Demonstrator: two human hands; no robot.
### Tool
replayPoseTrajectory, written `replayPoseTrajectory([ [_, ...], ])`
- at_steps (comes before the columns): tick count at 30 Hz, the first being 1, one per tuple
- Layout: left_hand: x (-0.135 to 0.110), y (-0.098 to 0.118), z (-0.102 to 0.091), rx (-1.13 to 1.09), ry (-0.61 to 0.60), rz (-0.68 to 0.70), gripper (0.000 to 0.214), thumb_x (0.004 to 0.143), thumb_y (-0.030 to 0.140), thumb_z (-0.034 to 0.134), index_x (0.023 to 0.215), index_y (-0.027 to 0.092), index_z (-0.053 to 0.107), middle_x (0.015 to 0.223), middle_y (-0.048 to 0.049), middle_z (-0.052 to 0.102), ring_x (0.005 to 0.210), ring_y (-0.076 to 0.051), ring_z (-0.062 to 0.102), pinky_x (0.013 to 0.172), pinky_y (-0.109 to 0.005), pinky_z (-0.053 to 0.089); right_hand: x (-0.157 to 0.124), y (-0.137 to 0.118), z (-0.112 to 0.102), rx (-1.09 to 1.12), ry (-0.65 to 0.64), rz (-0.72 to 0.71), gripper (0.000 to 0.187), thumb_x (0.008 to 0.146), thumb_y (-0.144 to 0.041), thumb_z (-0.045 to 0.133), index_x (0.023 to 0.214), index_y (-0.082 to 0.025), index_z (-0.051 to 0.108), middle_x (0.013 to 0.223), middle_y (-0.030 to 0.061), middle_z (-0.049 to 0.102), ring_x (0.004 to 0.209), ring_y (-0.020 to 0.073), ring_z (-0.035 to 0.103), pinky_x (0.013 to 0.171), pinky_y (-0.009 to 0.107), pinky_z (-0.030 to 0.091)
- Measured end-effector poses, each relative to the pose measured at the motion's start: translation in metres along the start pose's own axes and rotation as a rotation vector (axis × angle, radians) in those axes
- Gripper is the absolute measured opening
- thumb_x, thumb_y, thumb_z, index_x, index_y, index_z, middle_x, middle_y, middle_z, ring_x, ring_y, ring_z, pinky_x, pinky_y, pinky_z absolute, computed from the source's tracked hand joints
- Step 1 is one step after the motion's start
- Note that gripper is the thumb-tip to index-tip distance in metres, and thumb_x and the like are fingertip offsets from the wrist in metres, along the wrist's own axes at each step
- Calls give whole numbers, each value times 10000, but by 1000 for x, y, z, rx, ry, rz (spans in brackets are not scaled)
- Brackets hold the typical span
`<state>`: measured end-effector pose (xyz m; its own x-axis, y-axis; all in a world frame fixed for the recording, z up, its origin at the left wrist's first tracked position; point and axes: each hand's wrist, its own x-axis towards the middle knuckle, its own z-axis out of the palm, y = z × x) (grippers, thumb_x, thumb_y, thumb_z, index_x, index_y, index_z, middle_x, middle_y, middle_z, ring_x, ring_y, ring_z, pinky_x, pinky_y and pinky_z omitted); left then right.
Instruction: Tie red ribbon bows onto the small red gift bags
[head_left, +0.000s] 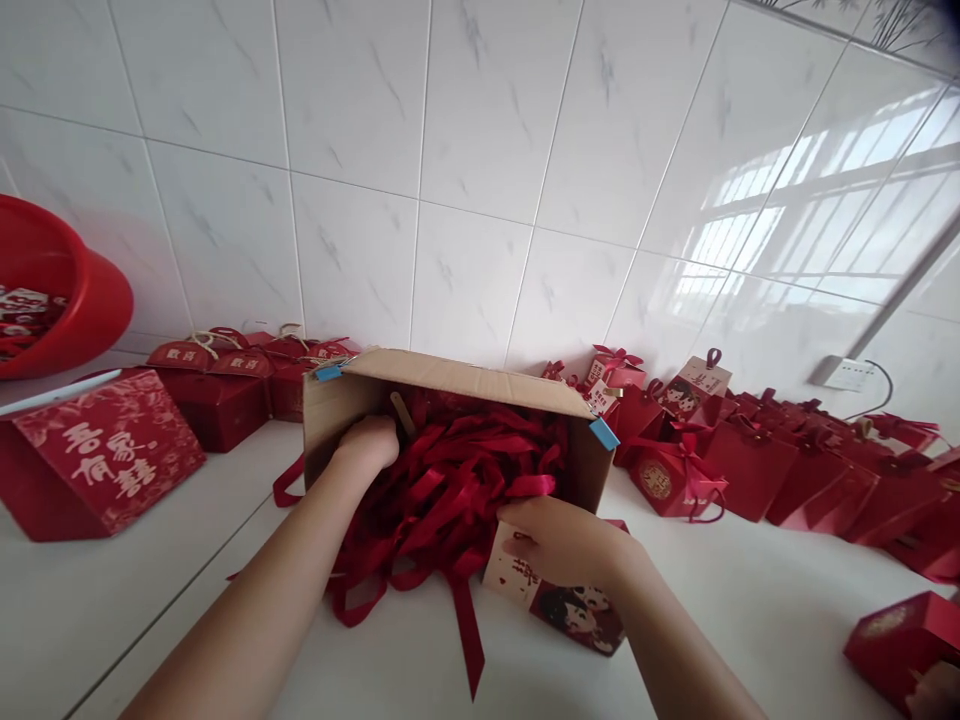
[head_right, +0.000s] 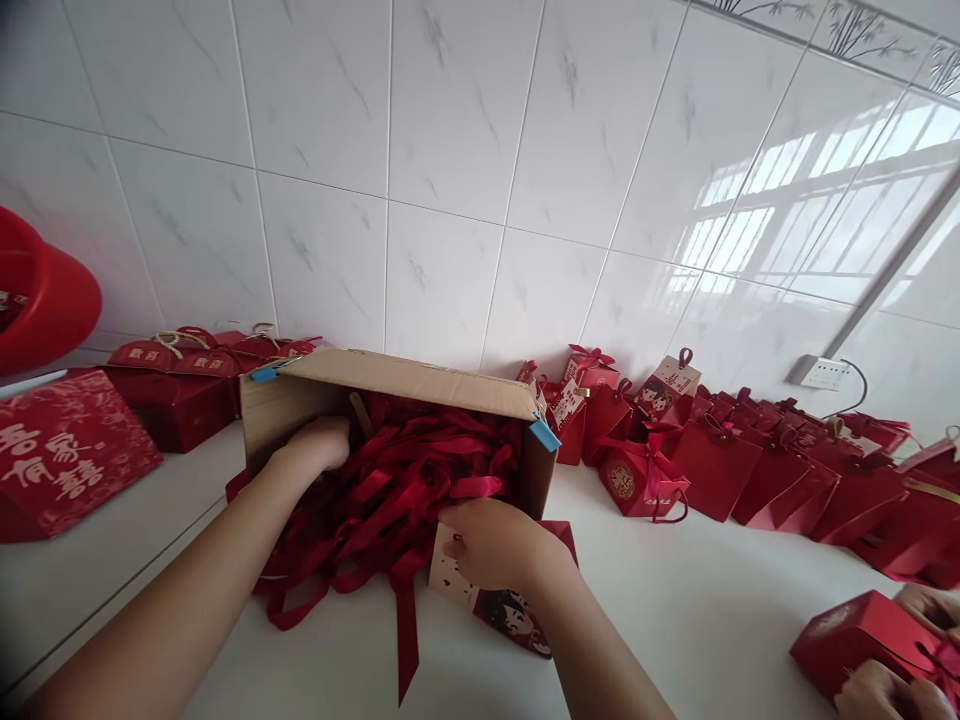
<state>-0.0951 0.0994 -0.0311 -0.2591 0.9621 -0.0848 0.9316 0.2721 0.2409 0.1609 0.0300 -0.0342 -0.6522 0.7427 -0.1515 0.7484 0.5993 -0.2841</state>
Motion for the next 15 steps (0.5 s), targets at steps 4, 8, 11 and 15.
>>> replayPoseTrajectory([
  [4, -9, -1, -16, 1, 17, 32, 301, 896, 307, 582, 1169, 182, 569, 1175, -84, 594, 1010, -212, 610, 828, -384, 531, -1, 0, 1, 8, 9, 3, 121, 838, -130, 458, 804, -176, 565, 860, 56, 645, 716, 155, 542, 578, 252, 290],
  [8, -21, -5, -35, 6, 89, 76, 257, 891, 289, 586, 1120, 172, 588, 1119, -79, 617, 962, -197, 622, 805, -365, 532, 0, 2, 4, 26, 11, 8, 108, 827, -124, 455, 782, -175, 538, 838, 46, 638, 707, 150, 537, 578, 248, 291],
  [11, -28, -9, -45, -7, 148, 117, 269, 783, 187, 670, 1043, 152, 605, 974, -93, 665, 875, -212, 651, 731, -304, 528, 0, 3, 5, 30, 5, 14, 109, 829, -126, 456, 769, -181, 527, 819, 38, 629, 701, 149, 536, 580, 247, 291],
  [15, -33, -13, -50, -24, 194, 161, 311, 678, 135, 674, 982, 171, 617, 875, -85, 689, 809, -235, 668, 634, -267, 507, -1, 3, 5, 45, 7, 5, 127, 846, -131, 445, 795, -184, 549, 855, 46, 640, 749, 166, 563, 607, 254, 309],
])
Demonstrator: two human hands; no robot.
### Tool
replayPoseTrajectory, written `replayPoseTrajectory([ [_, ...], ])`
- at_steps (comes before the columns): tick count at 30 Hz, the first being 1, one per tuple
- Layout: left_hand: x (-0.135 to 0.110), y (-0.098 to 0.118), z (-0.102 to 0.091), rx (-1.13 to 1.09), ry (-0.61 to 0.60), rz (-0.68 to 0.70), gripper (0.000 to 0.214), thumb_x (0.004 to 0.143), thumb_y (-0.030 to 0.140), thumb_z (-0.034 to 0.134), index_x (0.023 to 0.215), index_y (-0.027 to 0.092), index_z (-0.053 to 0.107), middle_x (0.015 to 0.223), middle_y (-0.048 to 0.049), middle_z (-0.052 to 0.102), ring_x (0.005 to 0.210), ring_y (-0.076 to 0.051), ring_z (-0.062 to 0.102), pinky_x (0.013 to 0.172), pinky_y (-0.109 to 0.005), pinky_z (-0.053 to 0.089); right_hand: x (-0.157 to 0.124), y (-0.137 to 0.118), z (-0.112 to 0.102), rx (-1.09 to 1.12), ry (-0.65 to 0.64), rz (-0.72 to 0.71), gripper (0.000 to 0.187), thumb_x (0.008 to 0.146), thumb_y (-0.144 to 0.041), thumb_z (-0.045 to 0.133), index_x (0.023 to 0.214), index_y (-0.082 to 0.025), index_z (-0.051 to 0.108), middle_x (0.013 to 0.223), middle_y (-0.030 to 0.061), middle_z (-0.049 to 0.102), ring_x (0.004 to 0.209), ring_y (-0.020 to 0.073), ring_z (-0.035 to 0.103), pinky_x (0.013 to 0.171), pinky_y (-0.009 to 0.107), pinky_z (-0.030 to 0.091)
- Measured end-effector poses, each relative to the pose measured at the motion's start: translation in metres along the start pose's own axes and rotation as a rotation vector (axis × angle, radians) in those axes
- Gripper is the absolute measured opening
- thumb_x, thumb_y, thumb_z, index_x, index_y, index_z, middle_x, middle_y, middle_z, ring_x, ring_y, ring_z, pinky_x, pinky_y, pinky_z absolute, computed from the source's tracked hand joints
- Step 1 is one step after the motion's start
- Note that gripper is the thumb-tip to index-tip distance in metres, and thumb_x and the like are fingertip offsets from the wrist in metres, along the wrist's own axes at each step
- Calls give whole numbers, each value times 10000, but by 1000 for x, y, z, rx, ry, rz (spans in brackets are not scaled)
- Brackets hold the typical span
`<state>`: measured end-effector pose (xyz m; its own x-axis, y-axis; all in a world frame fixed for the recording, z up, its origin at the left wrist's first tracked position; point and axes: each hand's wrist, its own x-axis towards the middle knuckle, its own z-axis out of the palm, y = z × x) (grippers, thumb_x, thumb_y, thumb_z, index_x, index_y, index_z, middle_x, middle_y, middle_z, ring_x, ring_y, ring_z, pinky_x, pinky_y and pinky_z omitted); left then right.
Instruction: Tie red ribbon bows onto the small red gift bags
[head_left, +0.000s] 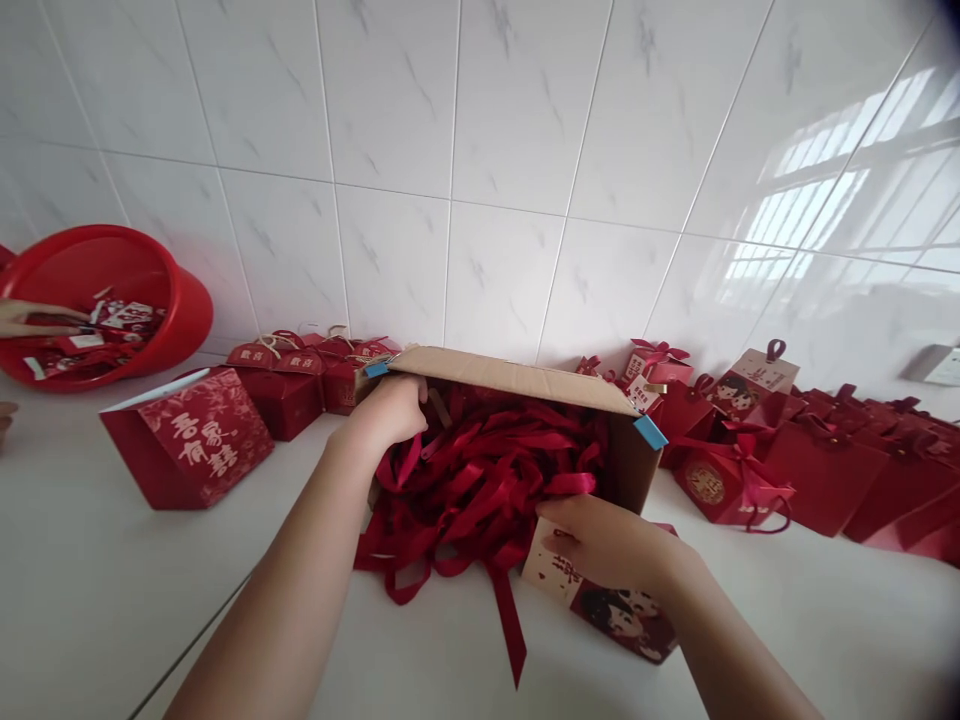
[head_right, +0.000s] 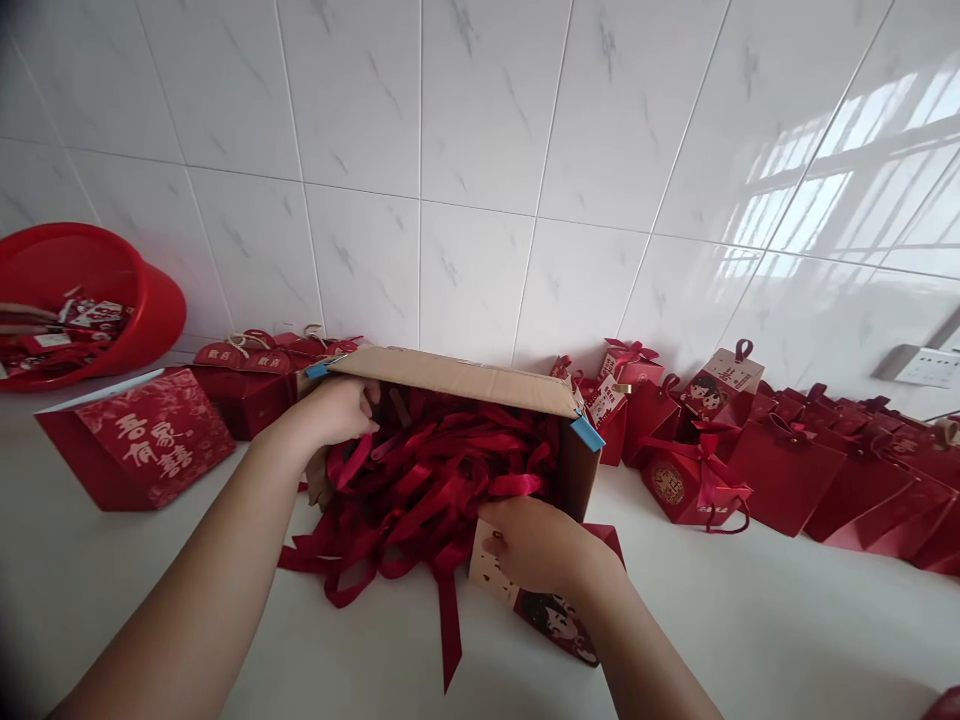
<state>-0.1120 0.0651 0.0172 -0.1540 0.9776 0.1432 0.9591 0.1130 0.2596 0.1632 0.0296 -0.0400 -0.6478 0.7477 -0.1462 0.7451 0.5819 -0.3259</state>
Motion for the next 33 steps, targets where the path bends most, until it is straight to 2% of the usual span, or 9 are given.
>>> replayPoseTrajectory([
  [4, -8, -1, -5, 12, -13, 45, 232, 662, 78, 590, 841, 214, 649, 886, -53, 703, 811, -209, 662, 626, -240, 486, -1, 0, 0, 16, 1, -11, 135, 849, -130, 453, 850, -182, 578, 909, 61, 659, 823, 191, 591, 647, 265, 334],
  [8, -18, -1, -12, 80, -68, 31, 265, 609, 31, 540, 738, 225, 667, 887, -57, 714, 773, -229, 656, 604, -270, 461, 0, 1, 1, 12, 6, -20, 134, 842, -124, 449, 843, -184, 569, 907, 58, 662, 819, 192, 594, 646, 264, 337],
  [13, -21, -3, -12, 126, -189, 2, 355, 607, 62, 551, 861, 261, 700, 942, -62, 718, 740, -240, 656, 556, -276, 443, -1, 3, 1, 2, 6, -15, 118, 844, -128, 437, 809, -181, 537, 851, 54, 645, 754, 182, 578, 619, 265, 324],
  [17, -19, 1, -7, 154, -293, -47, 313, 659, 103, 588, 917, 234, 704, 952, -113, 712, 695, -257, 661, 543, -305, 463, -1, 2, 0, 13, -11, 1, 117, 851, -129, 437, 808, -182, 532, 833, 47, 640, 733, 174, 573, 613, 264, 325],
  [20, -19, 10, -4, 182, -345, -54, 250, 739, 134, 615, 973, 194, 679, 1011, -131, 687, 771, -256, 662, 603, -332, 502, -1, 1, 1, 31, -21, 7, 122, 850, -120, 441, 808, -182, 537, 847, 51, 645, 753, 177, 580, 623, 264, 334],
  [24, -12, 20, 9, 208, -390, -46, 256, 891, 286, 580, 1115, 163, 597, 1115, -88, 626, 937, -200, 629, 788, -372, 535, -1, 2, 1, 33, -26, 9, 130, 853, -117, 438, 800, -185, 535, 850, 45, 646, 758, 172, 584, 633, 261, 342],
  [29, 4, 19, 33, 262, -418, -96, 323, 890, 306, 590, 1180, 166, 562, 1181, -91, 591, 1021, -220, 608, 838, -399, 528, -1, 0, -1, 9, -13, 3, 134, 852, -118, 440, 808, -183, 549, 855, 45, 651, 754, 167, 580, 621, 253, 333],
  [33, 11, 18, 40, 289, -430, -108, 320, 891, 309, 589, 1175, 165, 564, 1169, -87, 596, 1009, -217, 612, 827, -393, 532, -2, -5, -7, -21, -23, 20, 135, 850, -133, 451, 814, -171, 575, 878, 64, 662, 758, 176, 579, 591, 254, 308],
])
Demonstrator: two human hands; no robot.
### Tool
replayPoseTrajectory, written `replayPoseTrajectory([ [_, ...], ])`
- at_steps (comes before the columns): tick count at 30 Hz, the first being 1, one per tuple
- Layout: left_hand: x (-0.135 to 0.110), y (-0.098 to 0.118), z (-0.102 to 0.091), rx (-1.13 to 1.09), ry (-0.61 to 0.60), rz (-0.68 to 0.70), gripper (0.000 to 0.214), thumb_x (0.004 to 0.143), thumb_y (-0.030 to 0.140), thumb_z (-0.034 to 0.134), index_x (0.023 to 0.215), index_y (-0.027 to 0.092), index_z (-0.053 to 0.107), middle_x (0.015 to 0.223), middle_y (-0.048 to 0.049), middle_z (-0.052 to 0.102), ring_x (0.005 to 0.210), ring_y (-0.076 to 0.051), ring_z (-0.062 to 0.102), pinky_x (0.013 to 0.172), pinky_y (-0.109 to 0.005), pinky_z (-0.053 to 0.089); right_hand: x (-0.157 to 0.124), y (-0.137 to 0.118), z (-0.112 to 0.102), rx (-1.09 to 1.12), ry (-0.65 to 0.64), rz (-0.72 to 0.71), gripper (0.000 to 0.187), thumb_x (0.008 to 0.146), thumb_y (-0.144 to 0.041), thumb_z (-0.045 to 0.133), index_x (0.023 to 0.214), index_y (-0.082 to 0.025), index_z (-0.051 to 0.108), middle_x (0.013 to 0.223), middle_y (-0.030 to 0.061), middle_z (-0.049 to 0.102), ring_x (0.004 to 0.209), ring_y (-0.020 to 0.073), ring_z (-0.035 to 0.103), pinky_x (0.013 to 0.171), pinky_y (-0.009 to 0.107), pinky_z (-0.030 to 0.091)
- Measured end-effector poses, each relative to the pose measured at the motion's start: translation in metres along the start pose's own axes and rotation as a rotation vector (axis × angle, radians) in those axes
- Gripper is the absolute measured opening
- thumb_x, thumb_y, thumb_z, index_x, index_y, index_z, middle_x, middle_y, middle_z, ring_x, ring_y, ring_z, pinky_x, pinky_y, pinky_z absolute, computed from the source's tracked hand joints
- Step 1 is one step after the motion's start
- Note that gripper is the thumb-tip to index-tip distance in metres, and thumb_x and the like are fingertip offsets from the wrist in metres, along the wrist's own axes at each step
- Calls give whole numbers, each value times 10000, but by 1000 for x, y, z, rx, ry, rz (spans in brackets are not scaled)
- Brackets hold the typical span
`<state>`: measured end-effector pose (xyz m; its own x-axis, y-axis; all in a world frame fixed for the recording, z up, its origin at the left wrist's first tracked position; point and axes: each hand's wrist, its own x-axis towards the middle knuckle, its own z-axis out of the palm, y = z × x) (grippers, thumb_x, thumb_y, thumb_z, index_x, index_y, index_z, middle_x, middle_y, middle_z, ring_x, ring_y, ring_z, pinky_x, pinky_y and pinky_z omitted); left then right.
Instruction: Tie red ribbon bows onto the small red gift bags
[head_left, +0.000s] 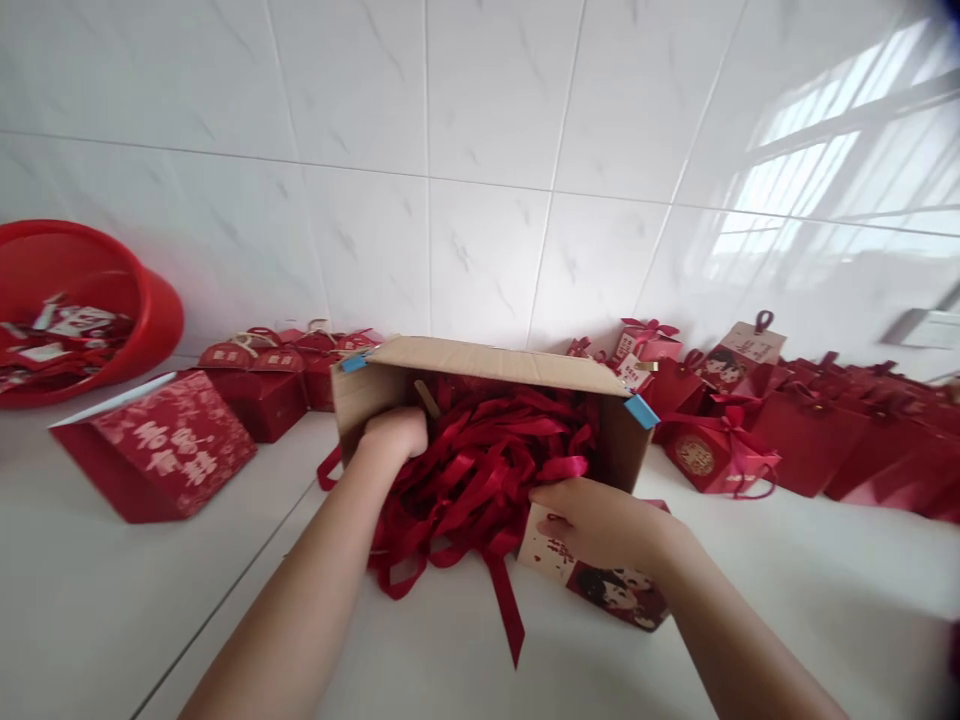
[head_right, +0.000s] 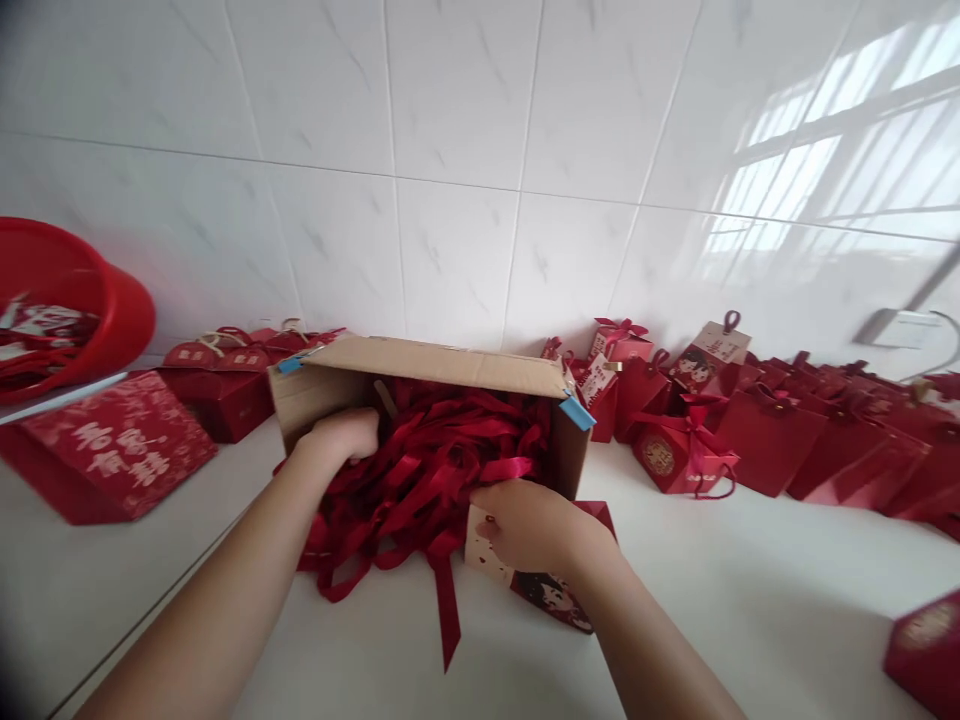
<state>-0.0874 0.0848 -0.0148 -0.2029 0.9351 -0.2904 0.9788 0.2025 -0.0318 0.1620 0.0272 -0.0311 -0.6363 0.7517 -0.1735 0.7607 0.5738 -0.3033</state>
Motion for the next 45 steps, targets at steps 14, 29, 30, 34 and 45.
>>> replayPoseTrajectory([
  [14, -60, -25, -34, -197, 243, 237, 212, 816, 359, 512, 673, 228, 598, 669, -23, 633, 543, -176, 553, 496, -279, 350, -30, 1, -19, 21, 50, 93, 155, 868, -132, 419, 764, -198, 514, 768, 26, 612, 646, 151, 550, 563, 261, 334],
  [29, -142, -12, -37, -738, 331, 815, 198, 906, 364, 483, 841, 233, 615, 704, 15, 565, 592, -118, 510, 534, -205, 408, -55, -29, -22, 402, 522, -124, 255, 935, -362, 441, 725, -219, 429, 572, -32, 423, 497, 117, 380, 425, 232, 277],
  [30, -142, -9, -36, -788, 316, 798, 210, 917, 372, 467, 836, 227, 594, 686, 17, 541, 577, -112, 501, 521, -200, 405, -54, -31, -21, 424, 575, -120, 282, 934, -374, 445, 702, -219, 399, 567, -37, 398, 491, 112, 357, 419, 232, 263],
  [34, -137, 3, -33, -875, 295, 753, 262, 942, 403, 418, 780, 215, 503, 664, 25, 489, 580, -105, 487, 527, -192, 412, -51, -35, -19, 497, 739, -125, 394, 922, -382, 473, 633, -223, 258, 560, -52, 304, 474, 93, 276, 411, 232, 239],
  [45, -111, 25, -31, -1262, 328, 716, 183, 856, 343, 606, 838, 162, 628, 630, 33, 534, 509, -62, 519, 460, -165, 373, -51, -31, -20, 445, 836, -95, 398, 906, -354, 489, 631, -224, 233, 528, -73, 222, 466, 86, 203, 392, 221, 194],
])
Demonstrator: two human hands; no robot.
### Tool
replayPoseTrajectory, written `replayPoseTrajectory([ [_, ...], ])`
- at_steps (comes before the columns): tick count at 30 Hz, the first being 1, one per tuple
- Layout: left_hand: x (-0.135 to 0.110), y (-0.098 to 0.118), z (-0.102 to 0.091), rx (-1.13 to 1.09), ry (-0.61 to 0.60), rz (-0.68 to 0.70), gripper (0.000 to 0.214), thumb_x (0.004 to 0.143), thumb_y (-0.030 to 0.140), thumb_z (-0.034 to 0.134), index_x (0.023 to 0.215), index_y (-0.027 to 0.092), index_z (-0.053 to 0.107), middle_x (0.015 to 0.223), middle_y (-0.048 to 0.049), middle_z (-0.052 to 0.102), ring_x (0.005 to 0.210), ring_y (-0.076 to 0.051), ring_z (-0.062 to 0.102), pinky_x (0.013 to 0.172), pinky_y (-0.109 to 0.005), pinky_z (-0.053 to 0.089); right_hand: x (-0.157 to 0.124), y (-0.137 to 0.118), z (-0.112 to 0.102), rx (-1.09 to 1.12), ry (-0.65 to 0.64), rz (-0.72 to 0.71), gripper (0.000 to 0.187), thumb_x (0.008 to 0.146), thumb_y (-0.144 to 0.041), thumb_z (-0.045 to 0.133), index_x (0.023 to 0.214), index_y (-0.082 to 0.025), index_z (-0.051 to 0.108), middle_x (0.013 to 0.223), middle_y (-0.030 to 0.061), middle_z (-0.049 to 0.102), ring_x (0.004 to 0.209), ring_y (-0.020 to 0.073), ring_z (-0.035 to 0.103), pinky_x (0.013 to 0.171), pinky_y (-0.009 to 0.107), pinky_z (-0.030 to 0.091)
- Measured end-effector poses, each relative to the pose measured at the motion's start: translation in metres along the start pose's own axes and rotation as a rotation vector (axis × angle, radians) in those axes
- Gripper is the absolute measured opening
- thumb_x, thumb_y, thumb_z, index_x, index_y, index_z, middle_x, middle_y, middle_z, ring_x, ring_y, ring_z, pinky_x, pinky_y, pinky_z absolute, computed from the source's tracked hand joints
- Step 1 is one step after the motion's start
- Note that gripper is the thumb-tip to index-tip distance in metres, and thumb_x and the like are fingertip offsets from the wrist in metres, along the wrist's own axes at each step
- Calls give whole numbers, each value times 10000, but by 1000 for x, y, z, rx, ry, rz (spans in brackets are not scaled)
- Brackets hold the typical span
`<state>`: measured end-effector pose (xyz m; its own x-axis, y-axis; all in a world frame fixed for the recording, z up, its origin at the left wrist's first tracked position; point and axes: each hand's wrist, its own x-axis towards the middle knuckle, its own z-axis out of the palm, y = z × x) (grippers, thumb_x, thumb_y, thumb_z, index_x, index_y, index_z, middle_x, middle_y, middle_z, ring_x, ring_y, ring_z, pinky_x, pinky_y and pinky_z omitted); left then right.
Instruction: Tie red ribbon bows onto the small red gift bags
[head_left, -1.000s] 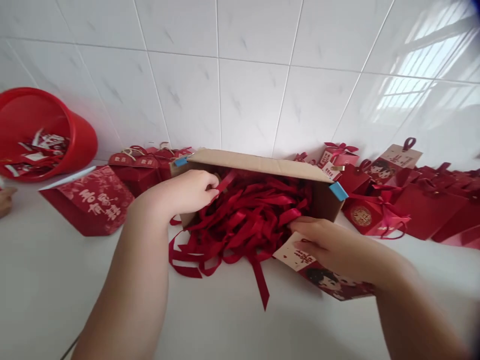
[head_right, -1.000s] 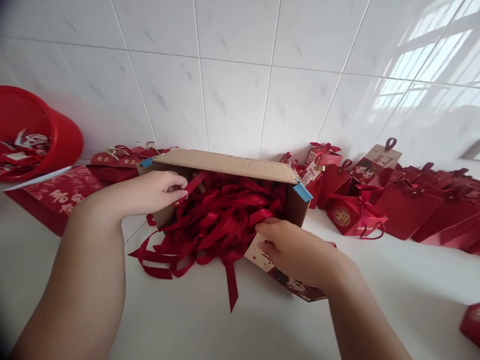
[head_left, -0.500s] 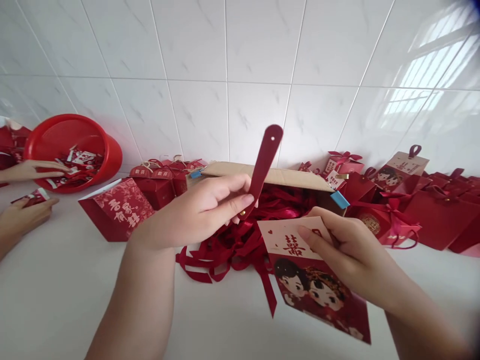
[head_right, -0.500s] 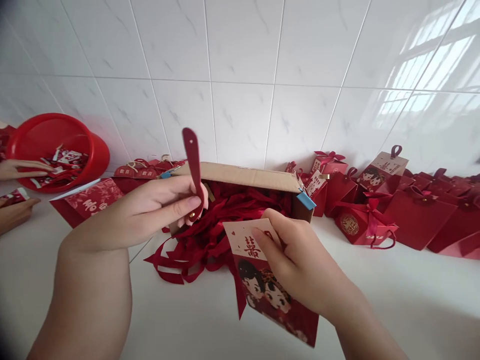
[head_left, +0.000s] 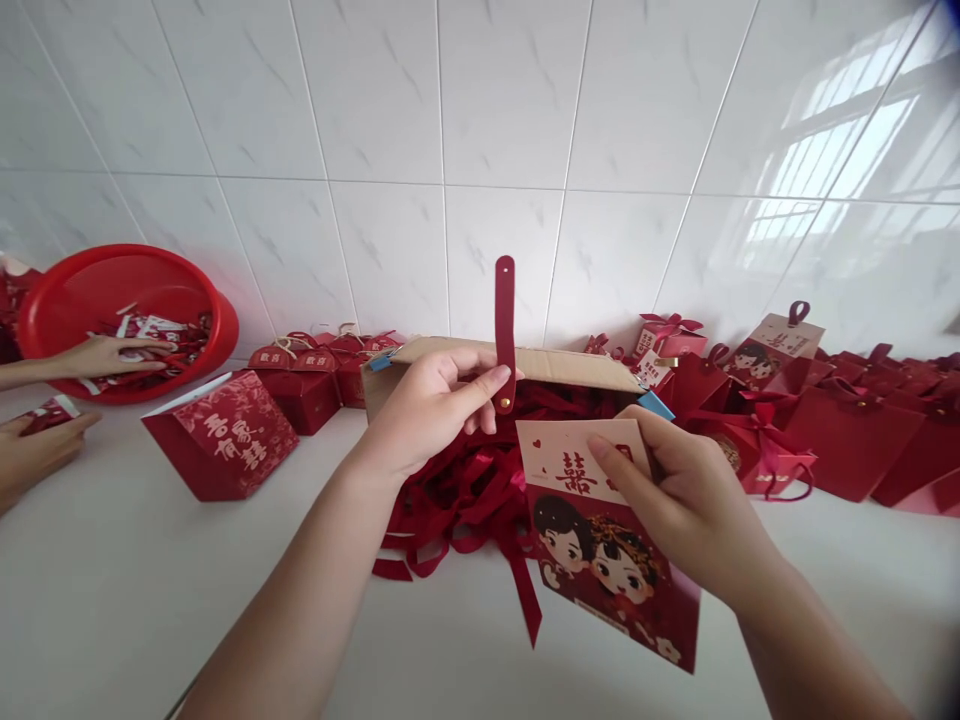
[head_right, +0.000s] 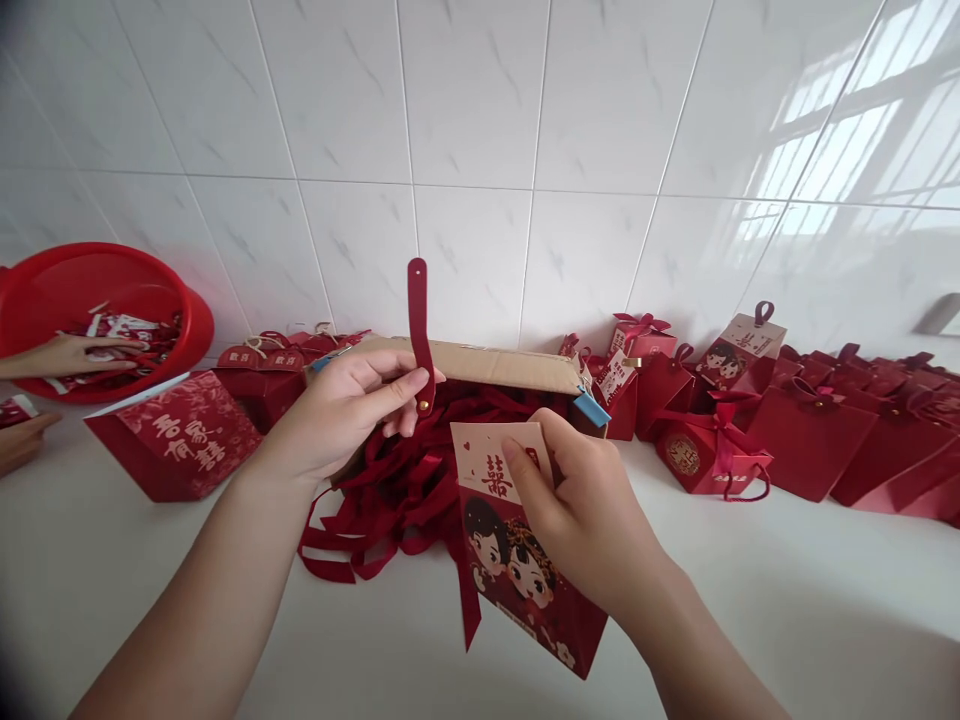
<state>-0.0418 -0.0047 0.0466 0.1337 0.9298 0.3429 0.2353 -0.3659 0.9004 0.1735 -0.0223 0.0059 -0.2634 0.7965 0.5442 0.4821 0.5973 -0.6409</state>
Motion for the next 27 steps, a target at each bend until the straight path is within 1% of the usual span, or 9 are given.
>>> replayPoseTrajectory([
  [3, 3, -2, 1, -117, -24, -57, 162, 846, 315, 618, 828, 154, 632, 690, 18, 589, 541, -80, 613, 448, -160, 388, 1, 0, -1, -26, 10, -6, 398, 902, -333, 493, 632, -225, 221, 525, -75, 215, 467, 86, 210, 396, 218, 200],
  [6, 4, -2, 2, -215, -72, -125, 155, 833, 309, 633, 839, 155, 644, 761, 7, 624, 547, -87, 645, 448, -161, 407, 3, 1, -2, -31, 11, 2, 393, 902, -326, 486, 632, -228, 218, 529, -76, 215, 465, 85, 205, 394, 218, 197],
  [11, 5, -3, 2, -336, -142, -208, 143, 815, 298, 649, 808, 156, 663, 725, 2, 632, 532, -93, 647, 408, -151, 369, 5, 3, -3, -35, 4, 13, 381, 902, -322, 475, 638, -229, 217, 535, -76, 222, 471, 86, 213, 395, 215, 202],
  [14, 7, -6, 4, -413, -163, -219, 133, 800, 294, 664, 804, 161, 674, 686, 6, 632, 526, -90, 639, 398, -147, 347, 6, 3, -4, -28, 10, 5, 383, 902, -316, 475, 640, -227, 209, 546, -74, 232, 475, 85, 217, 403, 215, 205],
  [19, 10, -11, 8, -461, -155, -244, 108, 755, 251, 721, 819, 166, 702, 705, -1, 666, 554, -83, 627, 464, -157, 416, 8, 4, -5, -26, 21, 21, 382, 899, -300, 476, 645, -227, 202, 541, -76, 232, 479, 87, 218, 411, 215, 200],
  [23, 11, -13, 13, -435, -117, -239, 116, 736, 258, 741, 801, 169, 706, 681, 1, 657, 552, -96, 623, 456, -169, 414, 10, 4, -7, -31, 24, 23, 372, 894, -283, 481, 645, -226, 211, 545, -73, 241, 493, 91, 225, 426, 219, 210],
  [27, 11, -13, 18, -426, -161, -227, 106, 760, 235, 722, 846, 174, 713, 733, -4, 675, 599, -87, 625, 490, -155, 439, 11, 5, -8, -39, 39, 32, 368, 896, -281, 480, 647, -226, 215, 550, -74, 250, 497, 91, 230, 435, 225, 213],
])
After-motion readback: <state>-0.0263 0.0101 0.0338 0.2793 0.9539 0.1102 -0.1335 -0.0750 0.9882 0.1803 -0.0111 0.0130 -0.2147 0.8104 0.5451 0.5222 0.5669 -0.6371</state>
